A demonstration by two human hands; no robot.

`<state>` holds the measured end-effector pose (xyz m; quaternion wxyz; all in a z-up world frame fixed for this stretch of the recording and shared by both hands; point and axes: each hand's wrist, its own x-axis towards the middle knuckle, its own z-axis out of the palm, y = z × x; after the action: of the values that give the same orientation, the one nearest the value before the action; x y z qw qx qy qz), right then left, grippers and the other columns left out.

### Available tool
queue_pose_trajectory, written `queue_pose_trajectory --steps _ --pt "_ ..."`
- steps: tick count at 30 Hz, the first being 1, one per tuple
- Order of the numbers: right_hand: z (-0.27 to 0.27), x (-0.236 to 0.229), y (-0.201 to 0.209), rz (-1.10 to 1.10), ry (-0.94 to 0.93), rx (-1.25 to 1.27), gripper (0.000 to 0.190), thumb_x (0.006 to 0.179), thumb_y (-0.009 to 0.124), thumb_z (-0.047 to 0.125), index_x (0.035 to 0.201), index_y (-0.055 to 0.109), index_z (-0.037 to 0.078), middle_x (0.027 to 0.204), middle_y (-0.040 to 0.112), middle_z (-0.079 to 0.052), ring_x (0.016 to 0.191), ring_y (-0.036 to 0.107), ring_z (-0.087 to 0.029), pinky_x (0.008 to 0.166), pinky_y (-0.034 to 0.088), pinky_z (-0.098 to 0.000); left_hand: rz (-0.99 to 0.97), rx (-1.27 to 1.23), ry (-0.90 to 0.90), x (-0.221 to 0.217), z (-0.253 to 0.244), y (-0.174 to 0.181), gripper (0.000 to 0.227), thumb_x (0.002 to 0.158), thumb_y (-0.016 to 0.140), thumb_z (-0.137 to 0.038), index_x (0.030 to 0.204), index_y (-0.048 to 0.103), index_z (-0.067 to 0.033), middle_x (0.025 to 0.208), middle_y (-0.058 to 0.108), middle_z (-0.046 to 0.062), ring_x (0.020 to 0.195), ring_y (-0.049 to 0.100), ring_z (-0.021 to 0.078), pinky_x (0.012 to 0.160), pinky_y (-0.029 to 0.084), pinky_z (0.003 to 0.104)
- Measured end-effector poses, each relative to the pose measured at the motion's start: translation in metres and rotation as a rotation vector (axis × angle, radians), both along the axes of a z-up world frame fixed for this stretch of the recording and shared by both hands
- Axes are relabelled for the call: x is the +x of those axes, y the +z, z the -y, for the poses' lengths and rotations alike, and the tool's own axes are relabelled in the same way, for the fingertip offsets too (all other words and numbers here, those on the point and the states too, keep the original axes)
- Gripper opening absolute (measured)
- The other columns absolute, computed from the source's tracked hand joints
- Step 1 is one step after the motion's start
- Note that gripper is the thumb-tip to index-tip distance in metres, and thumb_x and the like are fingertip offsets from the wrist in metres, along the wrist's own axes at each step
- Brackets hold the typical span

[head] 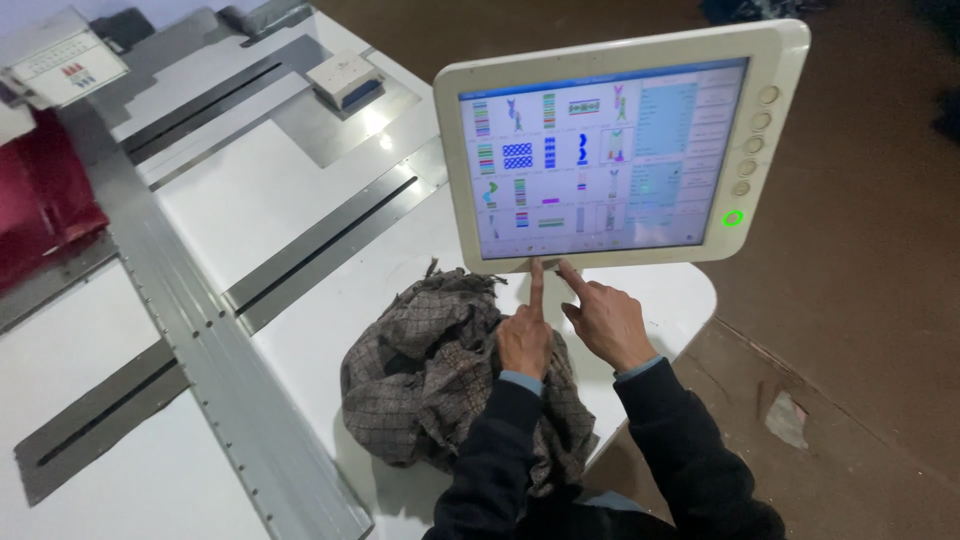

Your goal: Adjusting parameters and selecting patterns on an industrial embroidery machine using a touchscreen interface.

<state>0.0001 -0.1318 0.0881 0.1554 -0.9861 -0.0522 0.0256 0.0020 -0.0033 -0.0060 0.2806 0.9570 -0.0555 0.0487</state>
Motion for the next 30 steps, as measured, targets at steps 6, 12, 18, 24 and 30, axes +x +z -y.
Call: queue_pose_trajectory --steps 6,12,18,24,30 --pt "-0.021 0.008 -0.012 0.06 0.077 -0.02 0.067 0.094 0.063 0.012 0.158 0.042 0.018 0.083 0.075 -0.016 0.078 0.076 -0.038 0.067 0.063 -0.0565 0.013 0.073 -0.03 0.006 -0.006 -0.013 0.089 0.096 0.051 0.004 0.17 0.01 -0.0244 0.073 0.066 0.011 0.055 0.061 0.0201 0.06 0.052 0.038" --pt "-0.027 0.0 0.002 0.049 0.071 -0.004 0.062 0.095 0.059 0.006 0.155 0.046 0.017 0.085 0.076 -0.016 0.08 0.077 -0.036 0.069 0.064 -0.0494 -0.022 0.137 -0.058 0.019 -0.005 -0.05 0.083 0.095 0.054 -0.003 0.168 0.015 -0.0163 0.078 0.067 0.009 0.06 0.064 0.0171 0.066 0.056 0.036" --pt "-0.023 -0.004 0.002 0.042 0.065 -0.043 0.063 0.093 0.062 0.008 0.154 0.047 0.017 0.087 0.077 -0.016 0.081 0.078 -0.036 0.068 0.064 -0.0509 -0.036 0.198 -0.062 0.005 -0.006 -0.011 0.083 0.098 0.055 -0.001 0.169 0.014 -0.0145 0.081 0.068 0.01 0.066 0.069 0.0205 0.07 0.058 0.039" --pt "-0.008 0.002 -0.013 0.029 0.005 -0.04 0.062 0.093 0.062 0.01 0.152 0.049 0.018 0.086 0.077 -0.015 0.08 0.077 -0.034 0.067 0.064 -0.0497 0.036 0.048 -0.044 -0.003 -0.003 0.005 0.093 0.094 0.048 0.008 0.17 0.005 -0.0211 0.072 0.064 0.013 0.056 0.063 0.0241 0.064 0.053 0.039" --pt "-0.003 0.0 -0.007 0.01 -0.019 -0.044 0.064 0.092 0.064 0.01 0.153 0.048 0.019 0.089 0.078 -0.015 0.082 0.078 -0.035 0.07 0.064 -0.0507 0.031 0.036 -0.036 0.001 -0.003 -0.004 0.093 0.094 0.052 0.003 0.17 0.005 -0.0245 0.068 0.063 0.01 0.053 0.06 0.0213 0.061 0.051 0.038"
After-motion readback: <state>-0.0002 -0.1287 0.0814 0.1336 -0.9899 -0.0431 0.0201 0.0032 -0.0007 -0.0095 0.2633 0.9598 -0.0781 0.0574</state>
